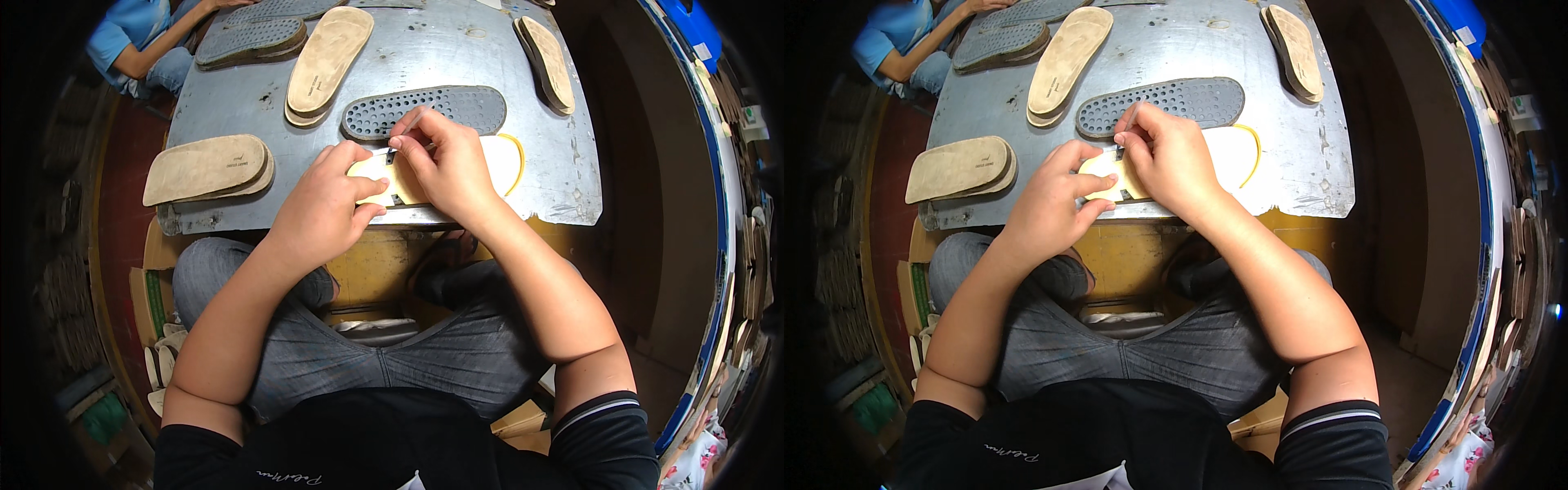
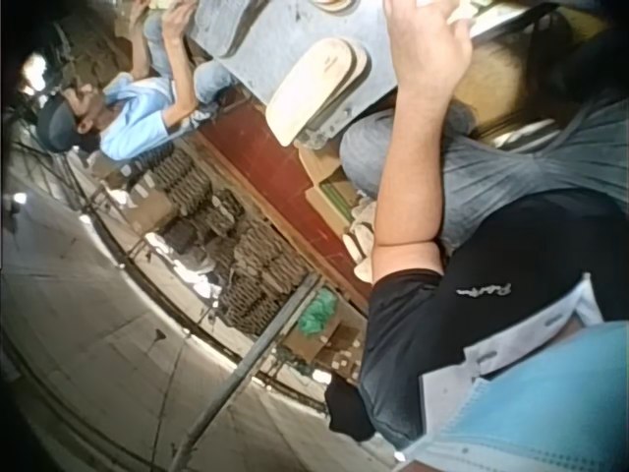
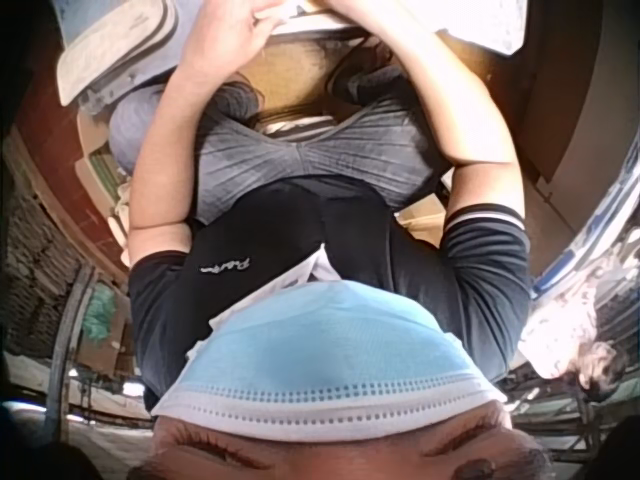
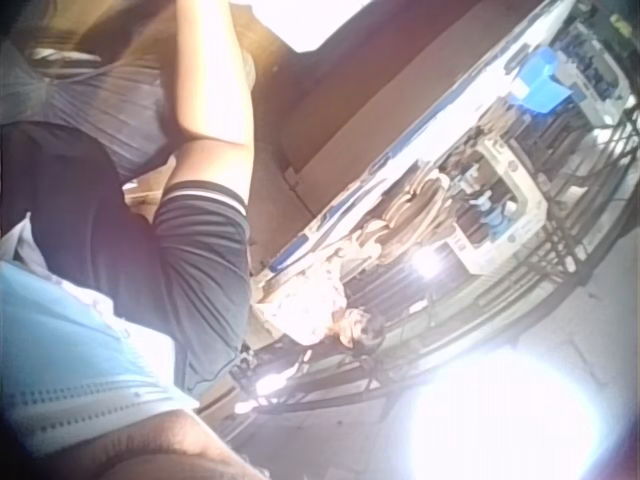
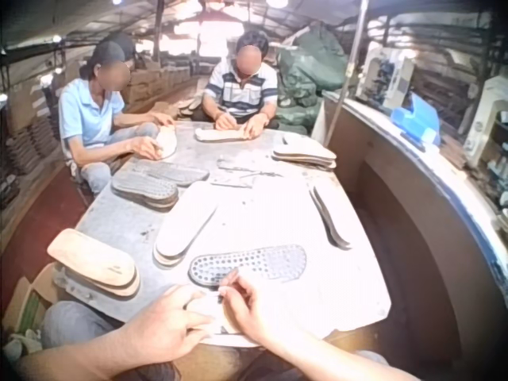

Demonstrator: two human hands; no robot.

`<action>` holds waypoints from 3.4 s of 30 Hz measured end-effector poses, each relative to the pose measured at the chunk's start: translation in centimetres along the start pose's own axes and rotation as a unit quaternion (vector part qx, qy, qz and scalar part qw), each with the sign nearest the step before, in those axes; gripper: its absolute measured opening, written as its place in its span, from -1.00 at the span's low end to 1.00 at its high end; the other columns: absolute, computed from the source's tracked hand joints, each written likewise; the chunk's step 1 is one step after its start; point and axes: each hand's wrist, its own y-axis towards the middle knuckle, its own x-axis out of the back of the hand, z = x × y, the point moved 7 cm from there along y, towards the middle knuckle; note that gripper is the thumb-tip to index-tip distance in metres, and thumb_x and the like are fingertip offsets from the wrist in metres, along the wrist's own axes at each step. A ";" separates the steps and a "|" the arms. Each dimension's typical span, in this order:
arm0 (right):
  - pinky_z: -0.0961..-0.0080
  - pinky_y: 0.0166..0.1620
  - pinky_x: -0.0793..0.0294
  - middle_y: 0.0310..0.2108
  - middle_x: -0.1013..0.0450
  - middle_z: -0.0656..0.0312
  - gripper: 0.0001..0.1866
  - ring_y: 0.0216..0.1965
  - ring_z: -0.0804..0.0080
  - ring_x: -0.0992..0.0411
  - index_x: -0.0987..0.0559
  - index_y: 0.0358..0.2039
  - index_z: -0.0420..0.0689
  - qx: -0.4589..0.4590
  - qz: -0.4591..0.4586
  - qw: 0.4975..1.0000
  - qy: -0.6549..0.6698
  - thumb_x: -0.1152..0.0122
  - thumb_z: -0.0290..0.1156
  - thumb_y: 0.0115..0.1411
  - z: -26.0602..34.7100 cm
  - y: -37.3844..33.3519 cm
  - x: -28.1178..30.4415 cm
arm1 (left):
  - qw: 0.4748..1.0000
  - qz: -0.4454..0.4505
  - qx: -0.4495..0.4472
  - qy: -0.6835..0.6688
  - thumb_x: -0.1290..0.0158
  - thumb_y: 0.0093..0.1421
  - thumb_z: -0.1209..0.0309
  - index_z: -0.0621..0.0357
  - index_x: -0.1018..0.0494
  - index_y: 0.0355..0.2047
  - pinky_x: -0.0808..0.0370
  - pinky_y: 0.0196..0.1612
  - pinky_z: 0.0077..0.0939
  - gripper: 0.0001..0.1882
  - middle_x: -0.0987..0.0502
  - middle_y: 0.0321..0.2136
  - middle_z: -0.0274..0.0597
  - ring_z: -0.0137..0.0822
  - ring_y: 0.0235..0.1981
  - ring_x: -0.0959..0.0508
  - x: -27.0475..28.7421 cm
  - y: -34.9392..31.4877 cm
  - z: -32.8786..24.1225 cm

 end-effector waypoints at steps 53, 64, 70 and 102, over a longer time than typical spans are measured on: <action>0.38 -0.16 -0.66 -0.38 -0.69 0.17 -0.96 -0.33 0.42 -0.62 -0.72 -0.13 -0.23 0.034 0.187 0.982 -0.001 -0.46 -0.61 0.49 1.9 -2.7 0.3 | 1.000 -0.001 -0.009 0.006 -0.58 0.28 0.38 0.14 -0.88 0.06 -0.65 0.22 -0.10 -0.65 -0.66 0.22 0.00 0.01 0.11 -0.68 -0.1 0.0 0.6; 0.43 -0.18 -0.63 -0.39 -0.64 0.21 -0.95 -0.32 0.58 -0.57 -0.71 -0.11 -0.23 0.101 0.170 0.980 -0.028 -0.45 -0.62 0.51 2.0 -2.4 0.1 | 1.000 -0.002 -0.012 0.011 -0.60 0.27 0.40 0.15 -0.87 0.08 -0.66 0.18 -0.13 -0.63 -0.67 0.20 -0.04 -0.04 0.05 -0.69 -0.1 0.0 0.5; 0.40 -0.17 -0.65 -0.38 -0.65 0.20 -0.95 -0.33 0.53 -0.58 -0.72 -0.11 -0.23 0.026 0.153 0.988 0.005 -0.46 -0.61 0.50 1.4 -2.3 0.0 | 1.000 0.015 0.022 -0.001 -0.59 0.27 0.36 0.11 -0.89 0.01 -0.62 0.36 -0.01 -0.68 -0.67 0.23 0.05 0.13 0.29 -0.66 -0.2 0.0 0.9; 0.47 0.03 -0.65 -0.17 -0.68 0.29 -0.82 -0.16 0.60 -0.59 -0.70 -0.04 -0.20 -0.264 0.024 0.943 -0.201 -0.51 -0.52 0.40 -6.4 -1.5 16.4 | 0.997 -0.052 -0.057 0.000 -0.66 0.17 0.35 0.13 -0.83 0.17 -0.69 0.27 -0.13 -0.46 -0.73 0.14 -0.01 0.01 0.14 -0.71 1.8 0.5 -0.7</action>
